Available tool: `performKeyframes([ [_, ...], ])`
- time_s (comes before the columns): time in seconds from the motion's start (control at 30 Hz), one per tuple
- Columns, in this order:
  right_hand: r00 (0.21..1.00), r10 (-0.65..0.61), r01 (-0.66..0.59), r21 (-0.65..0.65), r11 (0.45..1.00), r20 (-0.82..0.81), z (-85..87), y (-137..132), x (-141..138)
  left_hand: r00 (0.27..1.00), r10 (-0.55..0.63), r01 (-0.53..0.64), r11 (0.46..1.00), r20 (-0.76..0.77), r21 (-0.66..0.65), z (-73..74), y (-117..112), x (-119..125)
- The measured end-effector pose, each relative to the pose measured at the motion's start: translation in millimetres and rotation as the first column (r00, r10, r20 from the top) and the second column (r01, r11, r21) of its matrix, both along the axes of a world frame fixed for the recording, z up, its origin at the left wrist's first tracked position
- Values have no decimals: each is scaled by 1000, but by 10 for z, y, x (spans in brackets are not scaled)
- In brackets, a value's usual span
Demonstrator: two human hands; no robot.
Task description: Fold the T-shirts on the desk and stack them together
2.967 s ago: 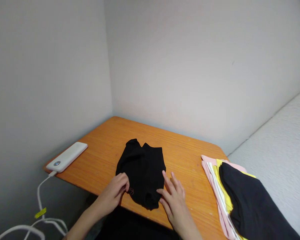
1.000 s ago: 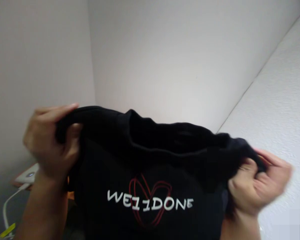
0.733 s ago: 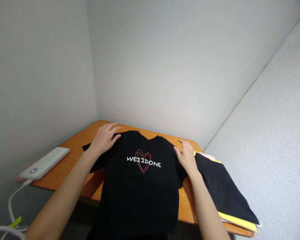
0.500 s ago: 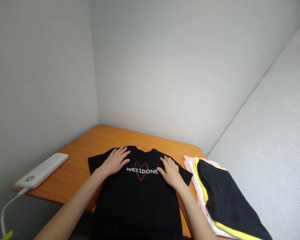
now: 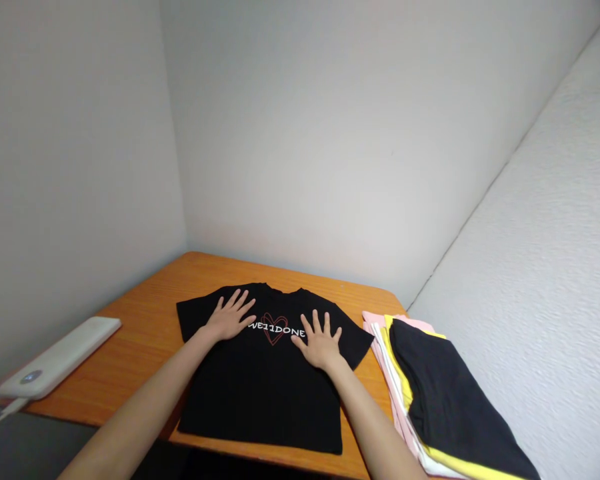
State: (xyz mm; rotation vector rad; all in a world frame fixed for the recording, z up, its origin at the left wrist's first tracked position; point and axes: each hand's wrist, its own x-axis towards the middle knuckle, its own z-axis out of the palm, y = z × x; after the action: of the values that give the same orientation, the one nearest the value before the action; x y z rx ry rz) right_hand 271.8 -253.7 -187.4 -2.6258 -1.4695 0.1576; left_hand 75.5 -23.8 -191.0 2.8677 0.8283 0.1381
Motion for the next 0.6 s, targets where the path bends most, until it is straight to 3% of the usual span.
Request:
performKeyframes([
  [0.13, 999, 18, -19, -6, 1000, -51, -10, 26, 65, 1000, -11, 12, 999, -19, 53, 114, -5, 41],
  [0.23, 990, -28, 36, 57, 998, -135, 79, 10, 320, 999, -47, 46, 991, 7, 128, 269, -344, 76],
  [0.33, 974, -219, 227, 209, 951, -61, 214, -18, 716, 972, -220, 204, 965, 84, 164, 388, -1102, 70],
  [0.43, 942, -335, 333, 238, 912, -34, 282, -47, 1059, 874, -444, 435, 896, 200, 87, 360, -2029, 37],
  [0.53, 933, -358, 360, 196, 912, -45, 232, -57, 1207, 872, -436, 447, 895, 223, 4, 242, -2695, 64],
  [0.6, 937, -348, 350, 172, 921, -42, 164, -60, 1208, 903, -380, 392, 920, 201, -24, 184, -2895, 116],
])
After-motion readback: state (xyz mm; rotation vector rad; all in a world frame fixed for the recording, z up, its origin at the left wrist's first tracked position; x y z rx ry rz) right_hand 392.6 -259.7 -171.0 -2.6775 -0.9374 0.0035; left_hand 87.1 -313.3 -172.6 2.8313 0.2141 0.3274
